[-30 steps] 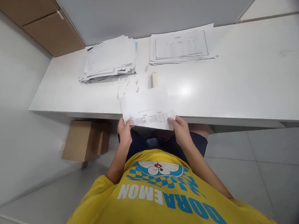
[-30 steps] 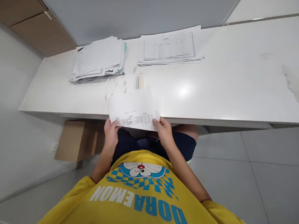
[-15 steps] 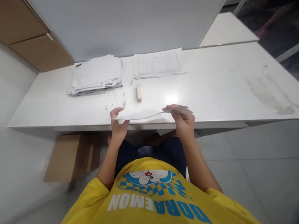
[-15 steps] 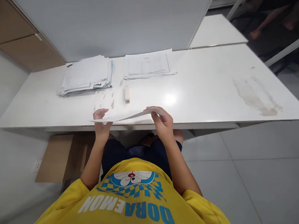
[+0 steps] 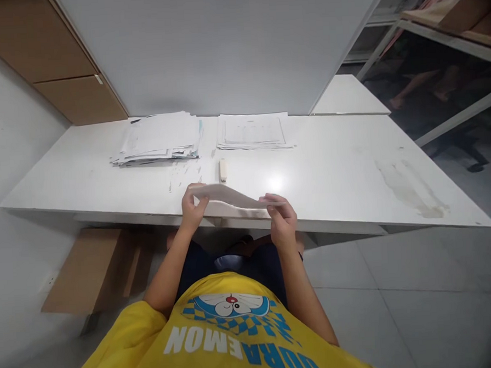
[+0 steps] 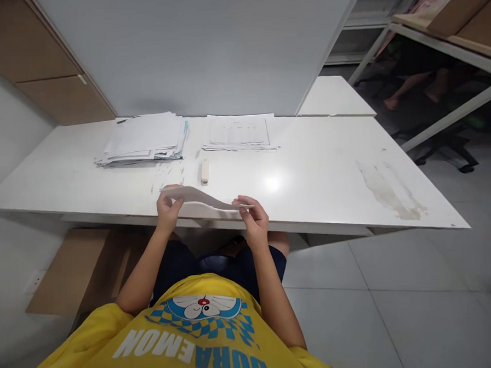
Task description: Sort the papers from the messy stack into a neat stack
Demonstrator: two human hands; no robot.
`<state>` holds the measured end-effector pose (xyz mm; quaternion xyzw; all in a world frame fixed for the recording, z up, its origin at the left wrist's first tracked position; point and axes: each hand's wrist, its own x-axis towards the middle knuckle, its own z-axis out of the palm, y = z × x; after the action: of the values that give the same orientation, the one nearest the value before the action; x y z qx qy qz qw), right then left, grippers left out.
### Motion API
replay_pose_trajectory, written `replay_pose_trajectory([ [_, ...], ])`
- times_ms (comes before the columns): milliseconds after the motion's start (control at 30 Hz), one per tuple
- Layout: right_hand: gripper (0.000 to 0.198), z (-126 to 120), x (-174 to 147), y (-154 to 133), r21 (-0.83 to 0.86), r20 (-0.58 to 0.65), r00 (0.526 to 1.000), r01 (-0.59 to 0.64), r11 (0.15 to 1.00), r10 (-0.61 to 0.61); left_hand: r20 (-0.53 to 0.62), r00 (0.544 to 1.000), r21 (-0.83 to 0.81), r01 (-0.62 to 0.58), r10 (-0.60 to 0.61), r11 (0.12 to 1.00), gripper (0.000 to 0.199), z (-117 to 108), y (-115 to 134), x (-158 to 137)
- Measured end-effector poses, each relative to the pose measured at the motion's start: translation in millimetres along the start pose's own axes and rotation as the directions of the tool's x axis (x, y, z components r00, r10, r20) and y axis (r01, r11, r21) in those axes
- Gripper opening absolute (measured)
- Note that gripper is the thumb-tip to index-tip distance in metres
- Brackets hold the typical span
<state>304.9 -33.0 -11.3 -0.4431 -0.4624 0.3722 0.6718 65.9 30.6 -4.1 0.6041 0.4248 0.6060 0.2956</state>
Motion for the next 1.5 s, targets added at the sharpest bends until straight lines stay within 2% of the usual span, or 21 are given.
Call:
replay_pose_trajectory([
  [100,0.036,3,8,7,0.098,-0.037,0.998,-0.048,0.994,0.051,0.020,0.993,-0.066,0.119,-0.118,0.991,0.040,3,-4,3],
  [167,0.034,4,13,17,0.127,-0.032,0.995,-0.085,0.988,0.089,0.057,0.987,-0.110,0.155,-0.150,0.982,0.043,6,-10,6],
  [267,0.033,5,18,29,0.057,-0.042,0.994,-0.102,0.993,0.105,0.051,0.990,-0.133,0.136,-0.130,0.982,0.045,10,-19,6],
  [400,0.030,1,20,31,-0.014,-0.115,0.989,-0.093,0.996,0.091,-0.022,0.994,-0.111,0.106,-0.109,0.988,0.040,10,-20,1],
  [467,0.030,-2,19,25,-0.038,-0.117,0.984,-0.142,0.989,0.137,-0.005,0.996,-0.035,0.090,-0.091,0.995,0.038,2,-14,-4],
  [567,0.036,-9,18,13,-0.112,0.038,0.957,-0.283,0.953,0.288,0.127,0.989,0.197,0.045,-0.071,0.979,0.037,-21,-2,-12],
  [633,0.045,-13,19,7,-0.210,0.099,0.922,-0.348,0.913,0.374,0.205,0.972,0.358,0.032,-0.112,0.933,0.050,-38,2,-13],
  [700,0.053,-18,23,5,-0.328,0.048,0.913,-0.368,0.870,0.404,0.243,0.955,0.498,0.028,-0.171,0.866,0.064,-50,1,-8],
  [767,0.057,-23,31,6,-0.416,-0.045,0.919,-0.374,0.829,0.392,0.283,0.938,0.624,-0.020,-0.202,0.781,0.068,-53,-5,-1],
  [833,0.058,-30,41,9,-0.447,-0.129,0.915,-0.398,0.801,0.383,0.322,0.925,0.714,-0.098,-0.201,0.693,0.066,-48,-12,7],
  [900,0.054,-37,50,10,-0.457,-0.187,0.904,-0.426,0.781,0.384,0.354,0.911,0.751,-0.143,-0.211,0.644,0.061,-39,-16,15],
  [1000,0.039,-47,55,8,-0.477,-0.218,0.883,-0.468,0.743,0.416,0.395,0.894,0.732,-0.166,-0.213,0.661,0.057,-22,-18,26],
  [1067,0.035,-51,54,6,-0.472,-0.222,0.872,-0.488,0.734,0.437,0.453,0.879,0.677,-0.228,-0.152,0.700,0.056,-9,-19,34],
  [1167,0.036,-53,48,5,-0.439,-0.234,0.871,-0.491,0.753,0.431,0.571,0.821,0.569,-0.371,-0.028,0.734,0.051,9,-23,44],
  [1267,0.037,-51,44,5,-0.443,-0.238,0.881,-0.473,0.762,0.408,0.629,0.777,0.544,-0.424,-0.017,0.724,0.054,20,-27,47],
  [1400,0.037,-49,43,2,-0.482,-0.178,0.894,-0.443,0.756,0.410,0.613,0.787,0.615,-0.417,-0.073,0.669,0.063,24,-29,43],
  [1500,0.038,-49,42,1,-0.512,-0.163,0.896,-0.434,0.741,0.412,0.615,0.786,0.624,-0.442,-0.056,0.644,0.061,28,-31,42],
])
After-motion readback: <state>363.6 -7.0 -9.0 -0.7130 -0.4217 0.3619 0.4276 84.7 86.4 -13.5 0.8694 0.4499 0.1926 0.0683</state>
